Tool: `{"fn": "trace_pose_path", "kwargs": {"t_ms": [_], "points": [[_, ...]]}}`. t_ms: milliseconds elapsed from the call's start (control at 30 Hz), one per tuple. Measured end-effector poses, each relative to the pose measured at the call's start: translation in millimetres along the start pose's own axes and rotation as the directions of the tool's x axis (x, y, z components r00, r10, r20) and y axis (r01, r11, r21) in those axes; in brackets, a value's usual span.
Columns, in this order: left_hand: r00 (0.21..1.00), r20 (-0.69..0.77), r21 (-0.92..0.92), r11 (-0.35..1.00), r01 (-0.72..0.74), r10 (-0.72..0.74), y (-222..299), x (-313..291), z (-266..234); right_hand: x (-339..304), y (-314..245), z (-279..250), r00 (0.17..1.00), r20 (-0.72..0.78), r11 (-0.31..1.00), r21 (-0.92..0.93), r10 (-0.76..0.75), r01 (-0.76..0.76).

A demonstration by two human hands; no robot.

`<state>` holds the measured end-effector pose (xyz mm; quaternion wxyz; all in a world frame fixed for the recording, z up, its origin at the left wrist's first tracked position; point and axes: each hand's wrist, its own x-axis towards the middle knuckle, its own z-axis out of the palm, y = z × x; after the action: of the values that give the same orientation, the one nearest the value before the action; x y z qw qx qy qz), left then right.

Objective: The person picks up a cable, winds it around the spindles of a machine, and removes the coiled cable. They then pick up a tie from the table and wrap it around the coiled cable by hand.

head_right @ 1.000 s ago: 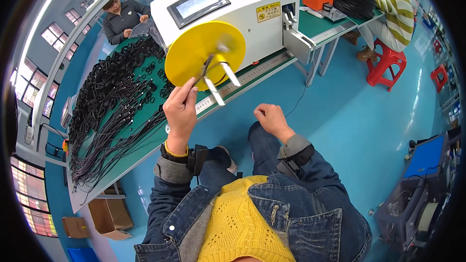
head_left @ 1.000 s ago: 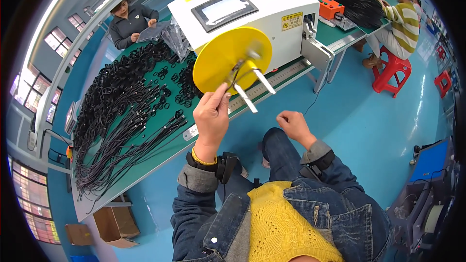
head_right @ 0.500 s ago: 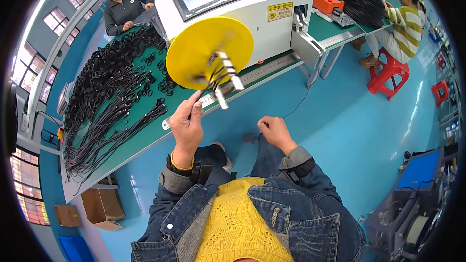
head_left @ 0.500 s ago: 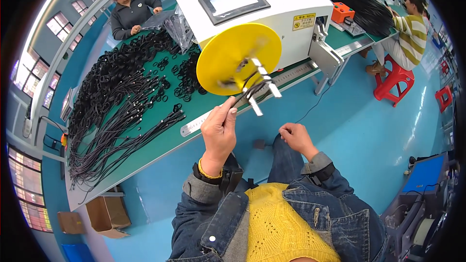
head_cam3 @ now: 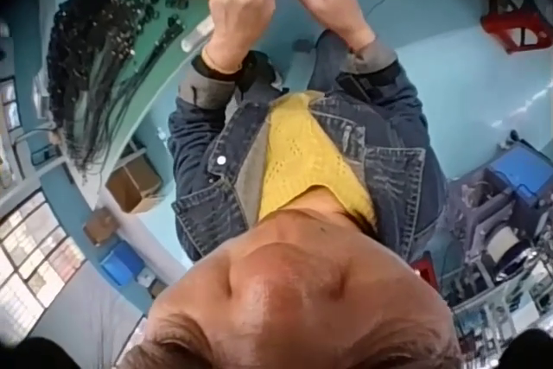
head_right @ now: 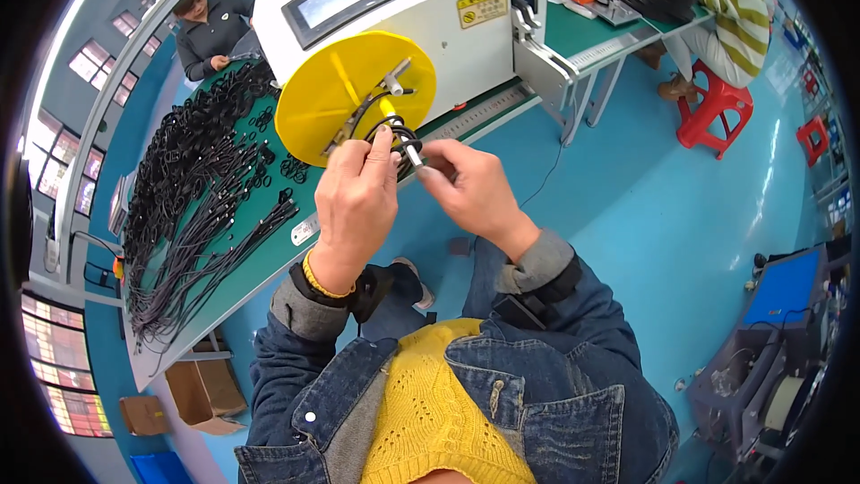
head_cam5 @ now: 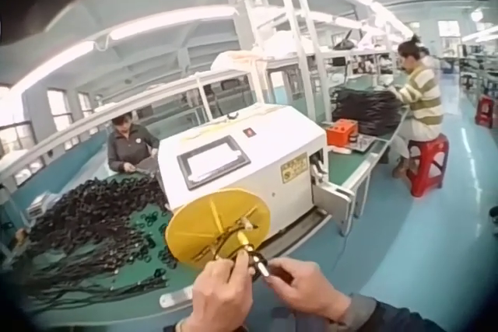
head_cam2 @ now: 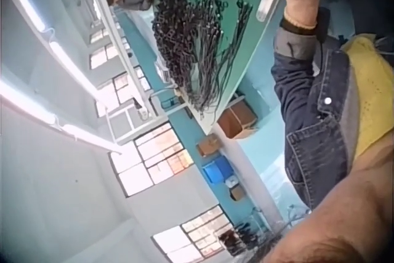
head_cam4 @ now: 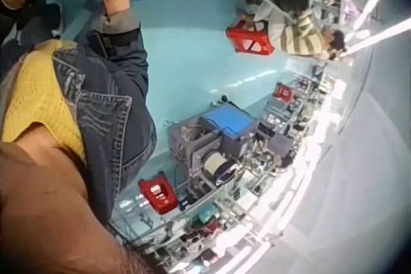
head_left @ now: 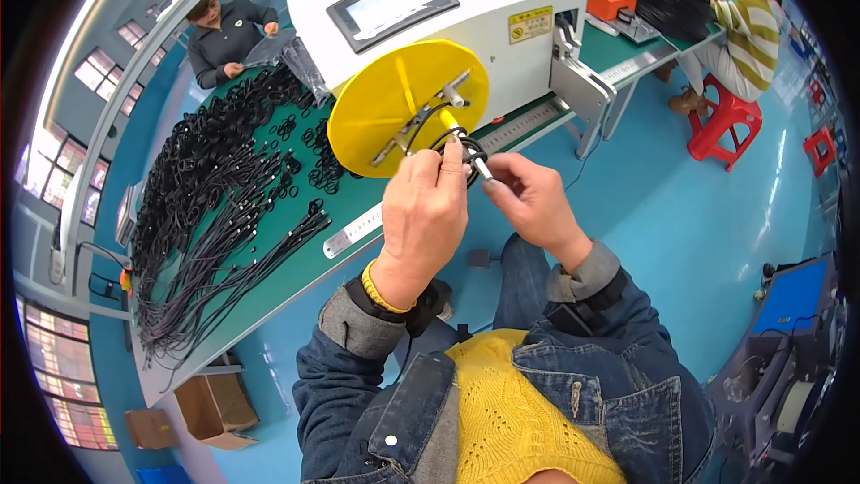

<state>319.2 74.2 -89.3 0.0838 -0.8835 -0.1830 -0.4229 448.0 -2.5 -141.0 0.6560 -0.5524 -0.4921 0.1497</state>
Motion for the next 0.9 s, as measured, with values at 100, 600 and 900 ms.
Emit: {"fn": "trace_pose_path", "kwargs": {"t_ms": [100, 600, 900], "points": [[0.998, 0.002, 0.034, 0.997, -0.063, 0.063, 1.5, 1.5, 4.1, 11.6, -11.1, -1.9, 0.974, 0.179, 0.967, -0.237, 0.138, -0.093], [0.975, -0.199, -0.387, 0.922, 0.016, -0.101, 11.8, -16.3, -6.4, -8.7, 36.0, 6.1, 0.931, 0.34, 0.836, 0.465, 0.133, -0.29], [0.953, -0.006, -0.357, 0.891, 0.28, -0.302, -24.4, -29.8, -12.1, -15.4, 30.6, 53.8, 0.799, 0.514, 0.729, 0.41, 0.311, -0.548]]}}
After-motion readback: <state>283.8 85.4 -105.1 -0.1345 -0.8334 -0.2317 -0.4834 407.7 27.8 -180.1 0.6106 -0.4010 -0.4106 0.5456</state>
